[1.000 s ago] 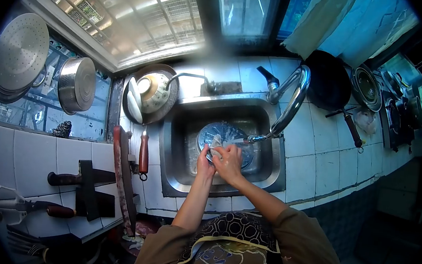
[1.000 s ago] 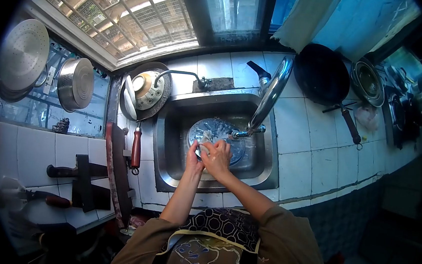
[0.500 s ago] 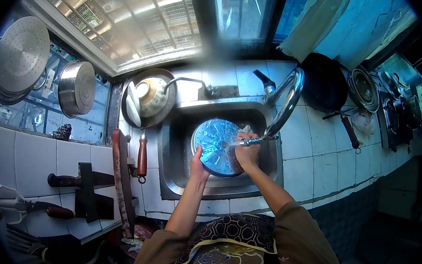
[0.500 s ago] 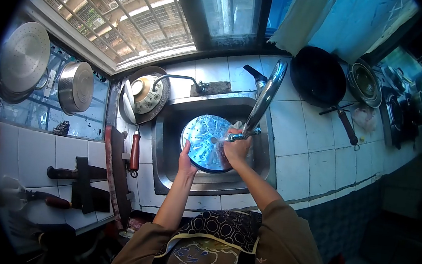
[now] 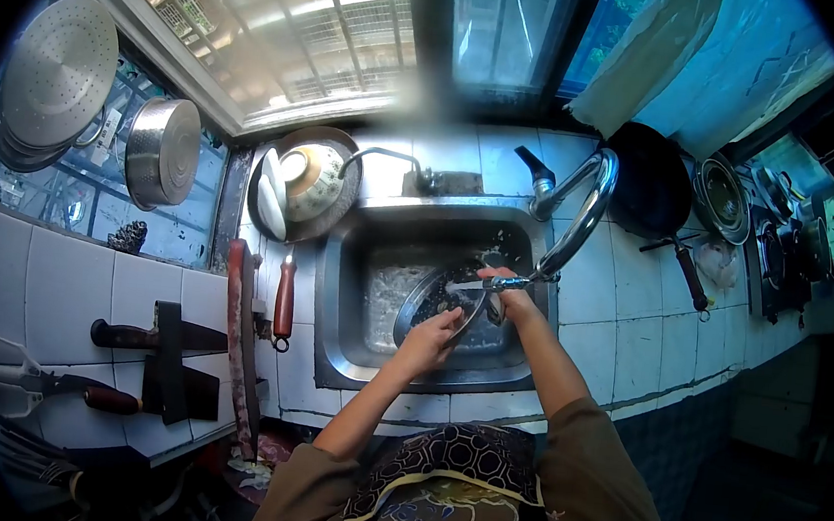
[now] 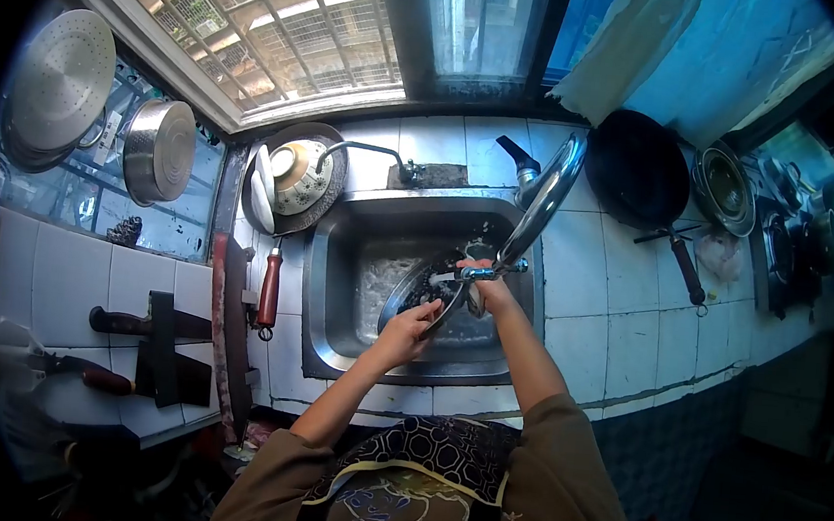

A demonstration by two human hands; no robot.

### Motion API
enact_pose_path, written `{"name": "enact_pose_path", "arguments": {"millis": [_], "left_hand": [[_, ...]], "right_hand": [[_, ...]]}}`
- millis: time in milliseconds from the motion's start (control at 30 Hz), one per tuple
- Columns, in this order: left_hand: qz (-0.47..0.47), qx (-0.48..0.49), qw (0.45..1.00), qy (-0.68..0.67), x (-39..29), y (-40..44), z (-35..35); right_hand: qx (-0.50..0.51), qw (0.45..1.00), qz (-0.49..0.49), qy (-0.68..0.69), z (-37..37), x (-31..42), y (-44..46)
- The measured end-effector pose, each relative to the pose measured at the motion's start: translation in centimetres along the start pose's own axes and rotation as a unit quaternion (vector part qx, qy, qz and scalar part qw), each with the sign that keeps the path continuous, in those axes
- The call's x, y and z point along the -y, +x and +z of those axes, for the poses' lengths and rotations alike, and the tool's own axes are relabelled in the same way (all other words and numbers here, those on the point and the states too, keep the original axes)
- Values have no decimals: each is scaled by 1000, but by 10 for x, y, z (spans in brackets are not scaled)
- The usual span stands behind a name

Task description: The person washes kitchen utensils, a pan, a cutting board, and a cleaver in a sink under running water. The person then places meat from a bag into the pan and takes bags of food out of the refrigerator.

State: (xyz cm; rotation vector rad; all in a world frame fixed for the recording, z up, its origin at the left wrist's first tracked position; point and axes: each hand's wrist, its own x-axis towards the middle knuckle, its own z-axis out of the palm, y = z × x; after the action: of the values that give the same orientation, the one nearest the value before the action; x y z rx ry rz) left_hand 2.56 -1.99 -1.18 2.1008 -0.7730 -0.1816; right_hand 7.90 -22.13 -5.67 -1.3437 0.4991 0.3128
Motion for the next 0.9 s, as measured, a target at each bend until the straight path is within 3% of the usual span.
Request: {"name": "enact_pose_path", "arguments": {"millis": [33,67,100,167,200,233,267,300,333,367,400,433,500,600,700,767,833,900], "left_hand": [[43,13,998,52,1,-2,1],[16,70,991,111,1,-6,1],[14,67,992,110,-3,-8,0],[-114,-29,971,208,-10,-14,1],[-198,-85,962,170,-13,-20,5],[-199,-85,962,169,-8,-24,16],[-258,-173,949,46,5,-30,33],[-311,-257,912,-77,23,-37,52],[-352,-226,854,-311,54,-45,73],[-352,-228,853,-310,42,-40,67],[-383,-254,712,-531,19,-28,55],[-385,-262,521,-715,3,-17,49],[-382,-274,506,-723,7,-11,53],[-440,-249,424,-751,38,-12,54],[-454,-253,463,-718,57,-21,45],[-440,-197,579,-657,54,-23,32],[-452,-163,604,-636,42,-18,22],[-453,-114,610,-640,25,-9,9]], "right_hand": [[0,998,-4,68,-4,-3,-10],[0,991,-7,137,-7,-5,-17],[2,991,-6,134,-9,-5,-20],[-78,994,78,10,-12,-4,-26],[-92,994,49,18,-17,-19,-25],[-93,994,50,17,-14,-21,-33],[-129,991,38,11,-9,-23,-42],[-165,986,25,6,0,-20,-53],[-181,983,22,34,10,-13,-64],[-179,983,22,33,16,-16,-68],[-182,980,13,81,22,-20,-72],[-186,974,3,129,27,-23,-77],[-174,975,8,142,35,-25,-85],[-206,975,20,75,29,-29,-91],[-286,922,-149,-216,9,-19,-98],[-268,924,-162,-220,12,9,-104],[-84,947,-195,-241,10,21,-96],[-46,935,-204,-285,17,13,-76]]}}
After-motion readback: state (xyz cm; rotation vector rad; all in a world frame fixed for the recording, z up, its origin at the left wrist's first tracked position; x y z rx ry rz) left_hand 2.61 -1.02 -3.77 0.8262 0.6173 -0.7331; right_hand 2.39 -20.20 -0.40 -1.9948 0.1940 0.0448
